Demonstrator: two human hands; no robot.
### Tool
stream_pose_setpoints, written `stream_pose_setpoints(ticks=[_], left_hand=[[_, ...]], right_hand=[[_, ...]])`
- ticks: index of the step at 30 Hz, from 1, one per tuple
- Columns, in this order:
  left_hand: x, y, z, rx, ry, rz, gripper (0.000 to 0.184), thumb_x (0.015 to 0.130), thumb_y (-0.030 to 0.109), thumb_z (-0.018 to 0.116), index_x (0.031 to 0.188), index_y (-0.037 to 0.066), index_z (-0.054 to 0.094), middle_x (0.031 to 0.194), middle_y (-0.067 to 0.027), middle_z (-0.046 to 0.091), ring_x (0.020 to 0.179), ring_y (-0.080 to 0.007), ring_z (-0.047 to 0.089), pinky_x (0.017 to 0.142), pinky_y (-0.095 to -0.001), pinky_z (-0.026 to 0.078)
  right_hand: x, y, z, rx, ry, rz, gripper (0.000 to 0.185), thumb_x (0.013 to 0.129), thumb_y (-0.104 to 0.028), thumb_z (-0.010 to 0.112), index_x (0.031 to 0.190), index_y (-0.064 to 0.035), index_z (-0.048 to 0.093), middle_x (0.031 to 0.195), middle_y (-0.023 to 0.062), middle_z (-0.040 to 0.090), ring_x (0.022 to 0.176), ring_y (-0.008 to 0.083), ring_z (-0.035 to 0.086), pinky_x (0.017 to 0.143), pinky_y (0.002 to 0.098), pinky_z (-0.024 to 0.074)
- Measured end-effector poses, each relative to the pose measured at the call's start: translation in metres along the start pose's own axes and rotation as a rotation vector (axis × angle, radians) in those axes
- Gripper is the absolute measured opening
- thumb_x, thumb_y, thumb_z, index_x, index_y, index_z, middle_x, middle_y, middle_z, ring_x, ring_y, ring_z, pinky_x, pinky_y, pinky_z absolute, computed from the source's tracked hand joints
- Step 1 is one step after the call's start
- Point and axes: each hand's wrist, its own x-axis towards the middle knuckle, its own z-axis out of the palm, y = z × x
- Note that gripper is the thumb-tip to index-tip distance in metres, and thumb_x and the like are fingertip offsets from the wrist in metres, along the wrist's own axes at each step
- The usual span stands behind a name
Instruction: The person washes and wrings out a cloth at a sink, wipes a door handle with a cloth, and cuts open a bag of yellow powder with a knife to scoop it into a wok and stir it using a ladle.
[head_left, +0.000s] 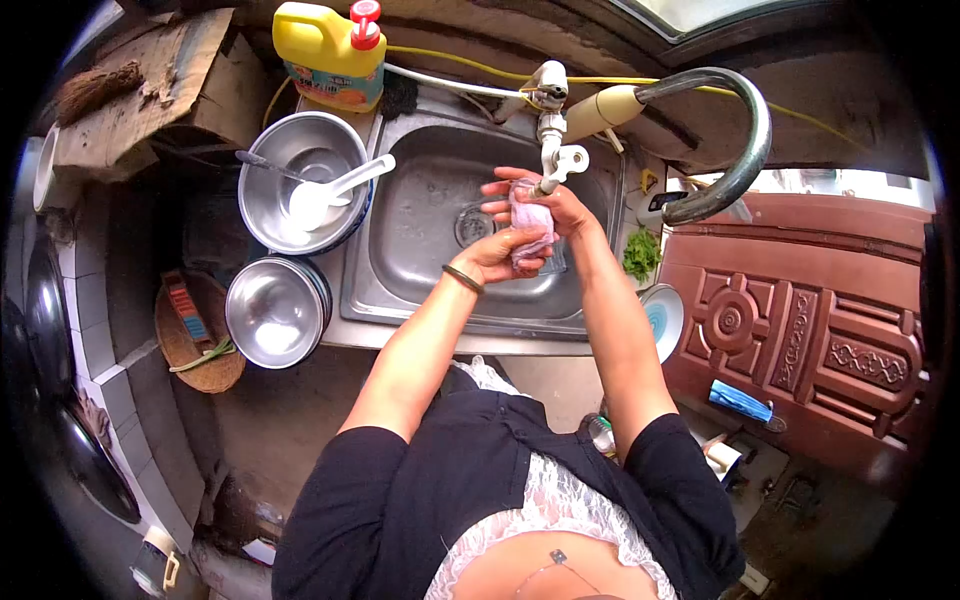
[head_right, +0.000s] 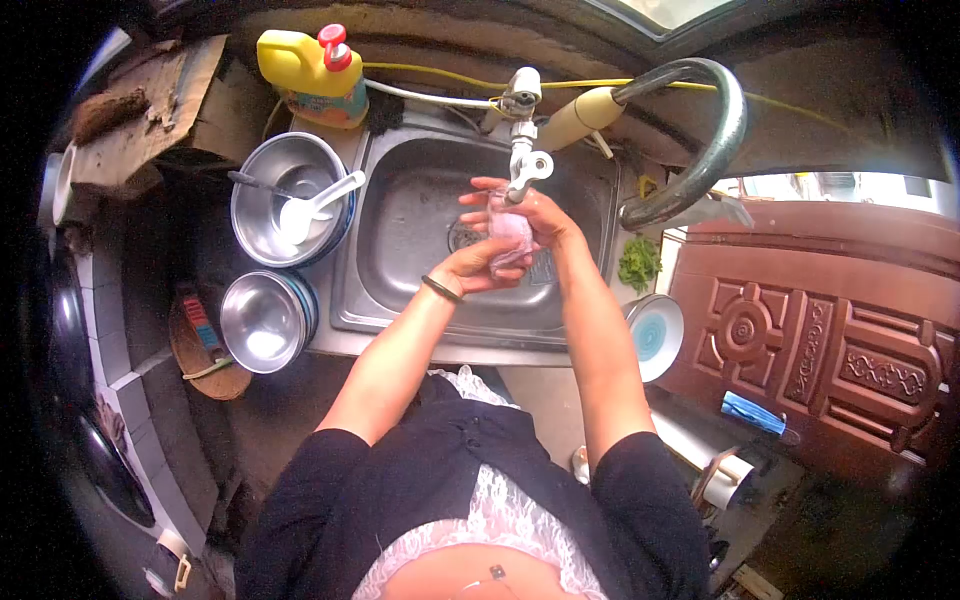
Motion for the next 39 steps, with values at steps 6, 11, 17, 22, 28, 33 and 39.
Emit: stream_pose_setpoints(ticks=[6, 11, 17, 22, 28, 33, 39], left_hand=[[0.008, -0.008, 0.007, 0.488, 0.373, 0.017, 0.022, 0.078, 0.023, 0.071, 0.074, 0.007, 0.056, 0.056, 0.0030, 0.047, 0.038, -0.0071, 0.034, 0.036, -0.0243, 0.026], [0.027, -0.035, 0.004, 1.233, 0.914, 0.156, 0.036, 0.071, 0.033, 0.070, 0.081, -0.001, 0.065, 0.079, -0.0193, 0.066, 0.074, -0.0296, 0.065, 0.062, -0.0389, 0.049], [0.019, -0.048, 0.018, 1.463, 1.041, -0.062, 0.033, 0.078, 0.036, 0.058, 0.083, 0.005, 0.069, 0.085, -0.0217, 0.065, 0.083, -0.0382, 0.064, 0.068, -0.0460, 0.049], [0.020, -0.072, 0.005, 1.600, 1.001, -0.050, 0.029, 0.080, 0.033, 0.053, 0.083, 0.009, 0.069, 0.084, -0.0174, 0.067, 0.081, -0.0343, 0.065, 0.068, -0.0437, 0.050], [0.013, -0.073, 0.008, 1.597, 0.919, -0.060, 0.038, 0.078, 0.039, 0.054, 0.083, 0.005, 0.070, 0.087, -0.0222, 0.066, 0.086, -0.0378, 0.064, 0.072, -0.0463, 0.049], [0.002, -0.072, 0.009, 1.655, 0.868, -0.132, 0.037, 0.076, 0.040, 0.060, 0.089, 0.007, 0.069, 0.089, -0.0184, 0.067, 0.086, -0.0334, 0.065, 0.071, -0.0420, 0.050], [-0.020, -0.075, -0.014, 1.002, 0.595, -0.150, 0.039, 0.064, 0.037, 0.079, 0.082, 0.005, 0.063, 0.068, -0.0041, 0.061, 0.057, -0.0136, 0.055, 0.052, -0.0310, 0.045]], right_hand=[[0.008, 0.013, 0.019, 0.093, 0.405, 0.058, 0.025, 0.089, -0.027, 0.059, 0.076, -0.0097, 0.047, 0.058, -0.0040, 0.039, 0.046, 0.0059, 0.036, 0.043, 0.0212, 0.0326], [0.010, 0.035, 0.005, -0.119, 0.736, -0.032, 0.040, 0.089, -0.042, 0.057, 0.065, -0.0129, 0.045, 0.052, -0.0032, 0.038, 0.042, 0.0080, 0.035, 0.038, 0.0243, 0.0269], [0.011, 0.099, -0.061, -0.722, 1.008, -0.099, 0.044, 0.091, -0.041, 0.052, 0.064, -0.0062, 0.050, 0.056, 0.0059, 0.049, 0.045, 0.0191, 0.044, 0.044, 0.0331, 0.0337], [-0.006, 0.101, -0.029, -1.185, 1.229, 0.133, 0.053, 0.092, -0.043, 0.042, 0.083, 0.0036, 0.067, 0.086, 0.0264, 0.063, 0.089, 0.0431, 0.060, 0.077, 0.0481, 0.0447], [-0.011, 0.102, -0.014, -1.168, 1.416, 0.225, 0.048, 0.090, -0.041, 0.047, 0.085, 0.0009, 0.069, 0.092, 0.0257, 0.063, 0.091, 0.0422, 0.060, 0.081, 0.0491, 0.0457], [-0.016, 0.131, -0.055, -0.869, 1.383, 0.197, 0.048, 0.088, -0.044, 0.052, 0.086, 0.0006, 0.069, 0.089, 0.0244, 0.065, 0.088, 0.0399, 0.063, 0.078, 0.0461, 0.0473], [-0.055, 0.095, 0.019, -1.032, 1.085, -0.045, 0.053, 0.081, -0.044, 0.066, 0.113, -0.0027, 0.059, 0.085, 0.0143, 0.063, 0.080, 0.0238, 0.062, 0.073, 0.0353, 0.0488]])
